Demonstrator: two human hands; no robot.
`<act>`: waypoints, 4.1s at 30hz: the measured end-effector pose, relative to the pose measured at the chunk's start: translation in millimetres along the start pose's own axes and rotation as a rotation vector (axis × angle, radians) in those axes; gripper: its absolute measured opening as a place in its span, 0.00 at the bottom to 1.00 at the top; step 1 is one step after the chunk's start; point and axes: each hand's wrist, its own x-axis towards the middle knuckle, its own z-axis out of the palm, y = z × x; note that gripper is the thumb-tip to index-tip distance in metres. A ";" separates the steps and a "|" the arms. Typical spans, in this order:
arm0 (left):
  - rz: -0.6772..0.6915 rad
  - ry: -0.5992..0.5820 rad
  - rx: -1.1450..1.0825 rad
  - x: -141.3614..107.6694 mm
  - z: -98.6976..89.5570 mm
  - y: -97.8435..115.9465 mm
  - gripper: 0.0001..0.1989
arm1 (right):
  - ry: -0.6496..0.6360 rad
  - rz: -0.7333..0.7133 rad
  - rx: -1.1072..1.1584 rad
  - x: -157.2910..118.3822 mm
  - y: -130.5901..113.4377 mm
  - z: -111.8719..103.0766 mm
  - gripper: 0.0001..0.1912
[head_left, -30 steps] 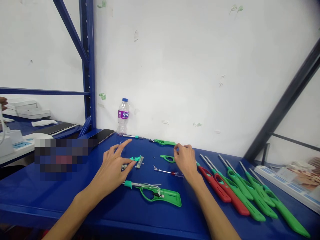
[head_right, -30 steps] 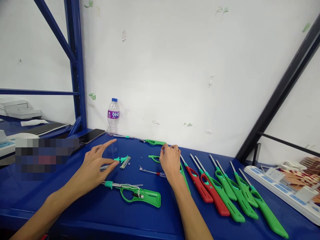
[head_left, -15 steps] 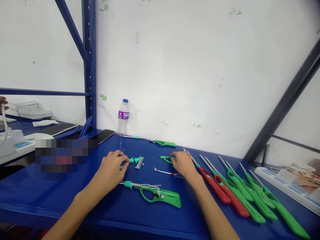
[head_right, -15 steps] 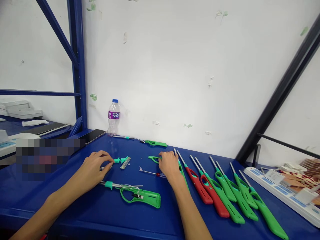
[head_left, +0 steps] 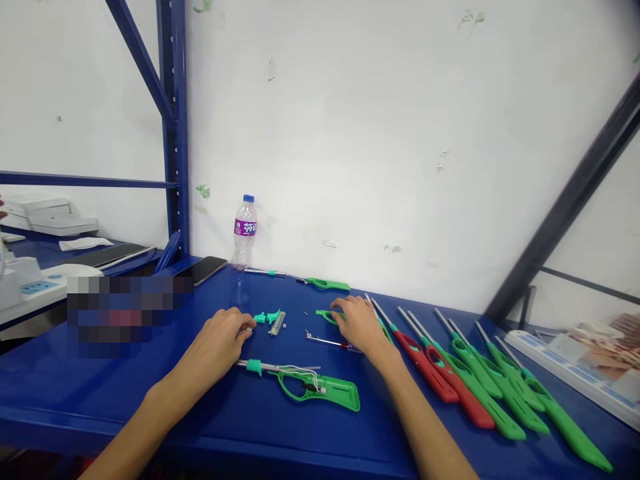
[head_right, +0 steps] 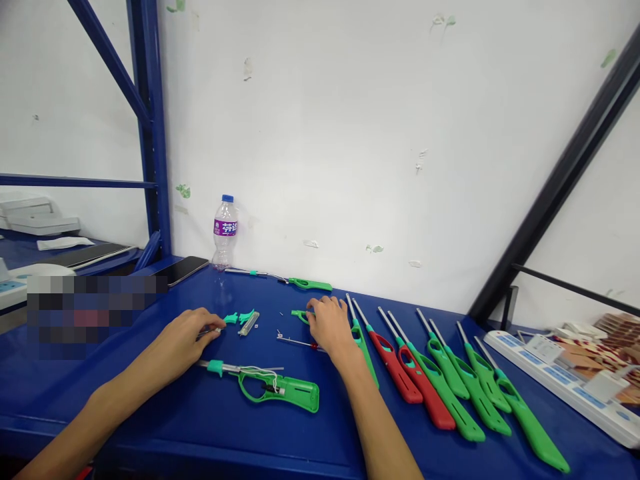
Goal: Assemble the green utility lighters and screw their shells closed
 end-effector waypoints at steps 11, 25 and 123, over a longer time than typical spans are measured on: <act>0.013 0.048 -0.096 2.9 2.6 -1.0 0.24 | -0.188 -0.232 0.429 -1.1 -2.7 -10.8 0.05; -0.031 0.083 -0.094 -0.3 -3.1 12.5 0.18 | -0.282 -0.259 0.541 1.2 0.4 -3.4 0.04; 0.093 0.004 -0.943 -29.3 7.0 81.0 0.14 | 0.069 -0.134 1.191 -87.0 -48.0 -36.9 0.12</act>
